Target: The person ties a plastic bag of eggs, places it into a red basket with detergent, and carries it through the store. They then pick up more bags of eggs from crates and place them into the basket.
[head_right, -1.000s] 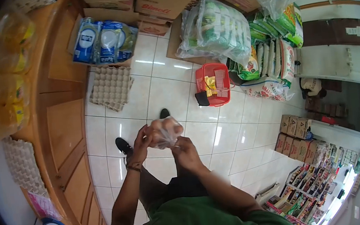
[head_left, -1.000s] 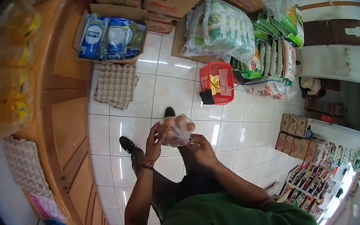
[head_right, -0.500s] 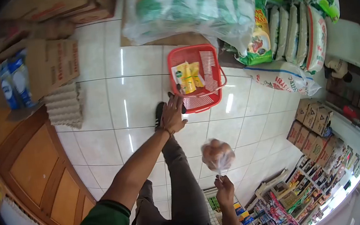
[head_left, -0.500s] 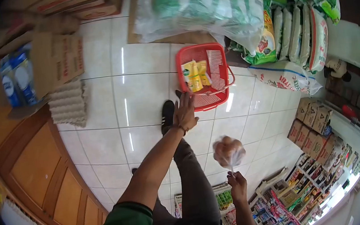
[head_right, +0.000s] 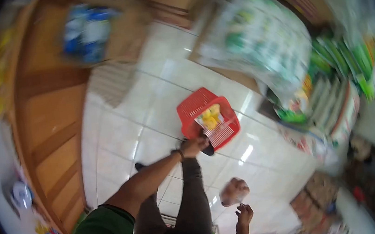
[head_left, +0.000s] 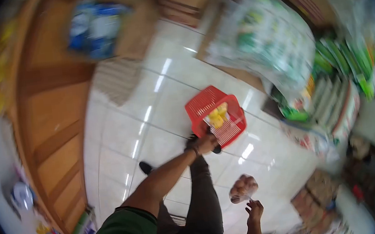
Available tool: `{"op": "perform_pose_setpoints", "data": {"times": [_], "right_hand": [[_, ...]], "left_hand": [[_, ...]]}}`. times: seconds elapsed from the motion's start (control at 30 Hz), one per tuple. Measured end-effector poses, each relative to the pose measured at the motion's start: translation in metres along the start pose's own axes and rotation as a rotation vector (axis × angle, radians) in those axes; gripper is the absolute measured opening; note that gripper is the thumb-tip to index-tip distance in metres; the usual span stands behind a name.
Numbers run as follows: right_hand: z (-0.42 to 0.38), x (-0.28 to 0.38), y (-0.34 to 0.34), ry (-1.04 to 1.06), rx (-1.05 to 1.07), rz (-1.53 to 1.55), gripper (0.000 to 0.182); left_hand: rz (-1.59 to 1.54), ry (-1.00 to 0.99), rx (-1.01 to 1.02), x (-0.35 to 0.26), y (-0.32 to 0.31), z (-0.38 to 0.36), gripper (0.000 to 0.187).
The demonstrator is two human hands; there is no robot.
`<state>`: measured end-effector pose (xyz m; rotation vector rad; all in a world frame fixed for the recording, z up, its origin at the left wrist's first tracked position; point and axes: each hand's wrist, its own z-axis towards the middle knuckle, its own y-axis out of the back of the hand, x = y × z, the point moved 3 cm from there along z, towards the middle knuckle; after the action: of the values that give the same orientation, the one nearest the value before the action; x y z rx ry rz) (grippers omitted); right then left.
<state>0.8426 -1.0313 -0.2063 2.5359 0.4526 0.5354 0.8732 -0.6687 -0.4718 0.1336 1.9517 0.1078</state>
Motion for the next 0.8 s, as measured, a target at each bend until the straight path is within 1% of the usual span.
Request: {"op": "perform_pose_setpoints", "data": {"times": [0.03,0.07,0.1,0.13,0.2,0.27,0.3,0.33,0.37,0.4,0.43,0.47,0.5,0.53,0.57,0.6,0.63,0.67,0.73,0.8], "right_hand": [[0.001,0.004,-0.004,0.056,0.041,-0.037,0.01],[-0.003,0.008,-0.006,0.107,0.083,-0.078,0.009],[-0.011,0.015,-0.016,0.149,0.097,-0.101,0.01],[-0.013,0.014,-0.023,0.204,0.137,-0.133,0.009],[-0.04,0.031,-0.054,0.283,0.135,-0.143,0.01],[-0.068,0.042,-0.085,0.341,0.146,-0.103,0.017],[-0.079,0.05,-0.098,0.349,0.119,-0.102,0.018],[-0.093,0.059,-0.111,0.357,0.099,-0.089,0.02],[-0.108,0.065,-0.127,0.398,0.129,-0.093,0.02],[-0.121,0.073,-0.142,0.453,0.169,-0.064,0.027],[-0.129,0.084,-0.158,0.508,0.214,-0.031,0.035],[-0.142,0.092,-0.176,0.559,0.259,0.005,0.044],[-0.156,0.098,-0.193,0.597,0.284,0.006,0.044],[-0.179,0.101,-0.208,0.636,0.309,-0.053,0.036],[-0.193,0.11,-0.226,0.672,0.341,-0.103,0.029],[-0.206,0.116,-0.241,0.702,0.365,-0.152,0.022],[-0.223,0.124,-0.266,0.691,0.351,-0.166,0.021],[-0.258,0.133,-0.291,0.659,0.254,-0.176,0.02],[-0.309,0.145,-0.329,0.687,0.362,-0.125,0.021],[-0.367,0.159,-0.361,0.757,0.502,-0.169,0.022]], "left_hand": [[-0.148,0.234,-0.042,-0.025,0.016,-0.037,0.046],[-0.674,0.096,-0.228,0.061,-0.044,-0.054,0.042],[-0.648,0.096,-0.335,0.004,-0.001,-0.087,0.042],[-0.427,0.212,-0.264,-0.061,0.041,-0.138,0.037],[-0.406,0.264,-0.341,-0.101,0.089,-0.207,0.034],[-0.641,0.317,-0.396,-0.131,0.129,-0.278,0.038],[-0.763,0.254,-0.5,-0.141,0.145,-0.307,0.04],[-0.835,0.189,-0.578,-0.154,0.165,-0.34,0.035],[-0.975,0.093,-0.667,-0.16,0.184,-0.369,0.032],[-1.118,-0.014,-0.746,-0.169,0.203,-0.397,0.03],[-1.159,-0.106,-0.823,-0.177,0.222,-0.423,0.027],[-0.783,-0.032,-0.911,-0.209,0.255,-0.465,0.027],[-0.781,-0.006,-0.905,-0.241,0.281,-0.502,0.026],[-0.794,0.022,-0.898,-0.267,0.303,-0.543,0.026],[-0.79,-0.012,-0.927,-0.288,0.322,-0.568,0.026],[-0.766,-0.134,-0.962,-0.309,0.339,-0.591,0.03],[-0.745,-0.253,-0.988,-0.329,0.356,-0.616,0.034],[-0.745,-0.278,-1.0,-0.348,0.375,-0.641,0.034],[-0.651,-0.409,-1.116,-0.386,0.421,-0.692,0.028],[-0.57,-0.397,-1.285,-0.411,0.468,-0.742,0.027]]}}
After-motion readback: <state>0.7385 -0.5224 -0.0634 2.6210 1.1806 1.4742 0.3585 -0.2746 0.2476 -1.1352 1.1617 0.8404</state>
